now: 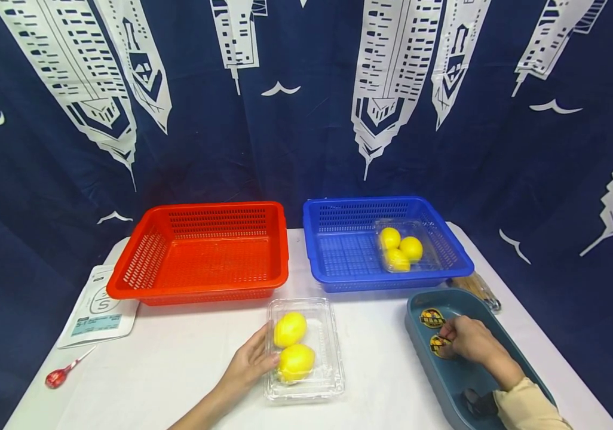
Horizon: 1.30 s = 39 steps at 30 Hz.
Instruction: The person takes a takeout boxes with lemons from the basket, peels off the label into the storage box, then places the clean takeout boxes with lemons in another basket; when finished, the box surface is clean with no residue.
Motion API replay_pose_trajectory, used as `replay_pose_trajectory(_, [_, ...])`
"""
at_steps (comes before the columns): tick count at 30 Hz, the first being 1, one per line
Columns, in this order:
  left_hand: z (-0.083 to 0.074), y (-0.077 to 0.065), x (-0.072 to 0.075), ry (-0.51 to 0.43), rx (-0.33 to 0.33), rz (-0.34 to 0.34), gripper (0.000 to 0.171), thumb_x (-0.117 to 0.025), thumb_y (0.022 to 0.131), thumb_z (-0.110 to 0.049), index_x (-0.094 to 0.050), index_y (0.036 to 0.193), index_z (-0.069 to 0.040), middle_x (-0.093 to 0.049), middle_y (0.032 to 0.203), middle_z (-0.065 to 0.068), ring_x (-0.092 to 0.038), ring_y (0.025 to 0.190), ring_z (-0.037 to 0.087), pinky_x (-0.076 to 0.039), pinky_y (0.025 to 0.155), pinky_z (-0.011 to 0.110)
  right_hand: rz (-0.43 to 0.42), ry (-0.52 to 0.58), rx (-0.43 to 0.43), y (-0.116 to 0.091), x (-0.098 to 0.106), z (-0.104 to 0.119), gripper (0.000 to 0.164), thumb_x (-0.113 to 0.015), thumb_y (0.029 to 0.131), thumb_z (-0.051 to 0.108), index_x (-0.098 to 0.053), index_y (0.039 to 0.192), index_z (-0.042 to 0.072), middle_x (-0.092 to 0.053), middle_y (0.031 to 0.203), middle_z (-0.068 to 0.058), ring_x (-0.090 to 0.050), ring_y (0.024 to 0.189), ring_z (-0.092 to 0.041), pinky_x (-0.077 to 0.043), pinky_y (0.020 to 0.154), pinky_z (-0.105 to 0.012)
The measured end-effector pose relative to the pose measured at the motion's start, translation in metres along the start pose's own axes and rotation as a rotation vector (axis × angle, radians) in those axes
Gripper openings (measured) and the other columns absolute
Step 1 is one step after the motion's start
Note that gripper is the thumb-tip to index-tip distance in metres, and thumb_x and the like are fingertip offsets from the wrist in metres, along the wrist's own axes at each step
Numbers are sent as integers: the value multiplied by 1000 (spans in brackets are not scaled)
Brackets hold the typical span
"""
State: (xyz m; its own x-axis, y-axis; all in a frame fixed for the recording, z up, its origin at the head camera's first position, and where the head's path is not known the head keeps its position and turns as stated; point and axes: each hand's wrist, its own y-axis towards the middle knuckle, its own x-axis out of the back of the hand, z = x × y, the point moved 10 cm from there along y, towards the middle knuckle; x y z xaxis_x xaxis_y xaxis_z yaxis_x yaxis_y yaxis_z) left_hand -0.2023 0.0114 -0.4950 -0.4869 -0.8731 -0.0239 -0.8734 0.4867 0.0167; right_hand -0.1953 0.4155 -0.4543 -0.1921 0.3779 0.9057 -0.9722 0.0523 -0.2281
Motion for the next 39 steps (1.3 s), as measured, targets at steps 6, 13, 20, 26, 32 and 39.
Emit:
replay_pose_trajectory(6, [1, 0, 1, -8, -3, -5, 82, -62, 93, -24, -16, 151, 11, -14, 159, 27, -17, 147, 44, -26, 117, 49, 0, -16, -16, 0, -1, 0, 42, -90, 62, 20, -67, 90, 0, -64, 83, -5, -58, 78, -18, -50, 66, -34])
replay_pose_trajectory(13, [2, 0, 1, -10, -6, -7, 81, -62, 93, -23, -16, 151, 11, -14, 159, 27, -16, 147, 44, -25, 117, 50, -19, 7, -18, -2, -1, -1, 57, -91, 60, 21, -59, 100, -3, -57, 81, -6, -52, 73, -18, -43, 61, -30])
replay_pose_trajectory(20, [2, 0, 0, -17, -6, -2, 81, -62, 93, -23, -16, 151, 10, -14, 159, 27, -17, 147, 44, -25, 117, 49, -32, -7, -22, -2, -1, -2, 48, -91, 58, 18, -60, 91, 2, -58, 83, -5, -52, 76, -17, -44, 63, -31])
replay_pose_trajectory(26, [3, 0, 0, -21, -4, 0, 82, -63, 92, -23, -16, 151, 11, -14, 159, 27, -17, 147, 44, -25, 117, 49, -29, -23, -28, -2, -1, -3, 44, -91, 58, 18, -64, 88, 2, -63, 82, -4, -56, 77, -17, -48, 65, -32])
replay_pose_trajectory(32, [3, 0, -1, -21, -5, 6, 81, -62, 92, -23, -16, 151, 10, -14, 159, 27, -18, 147, 44, -26, 117, 48, -28, -22, -31, -3, -1, -3, 44, -91, 58, 17, -64, 90, 1, -63, 83, -5, -57, 77, -17, -48, 65, -32])
replay_pose_trajectory(39, [3, 1, 0, -15, -6, 3, 81, -63, 92, -23, -17, 151, 9, -15, 159, 27, -19, 147, 44, -27, 117, 47, -22, -21, -38, -2, -1, -3, 44, -91, 59, 16, -64, 91, 1, -63, 83, -6, -57, 78, -18, -48, 66, -34])
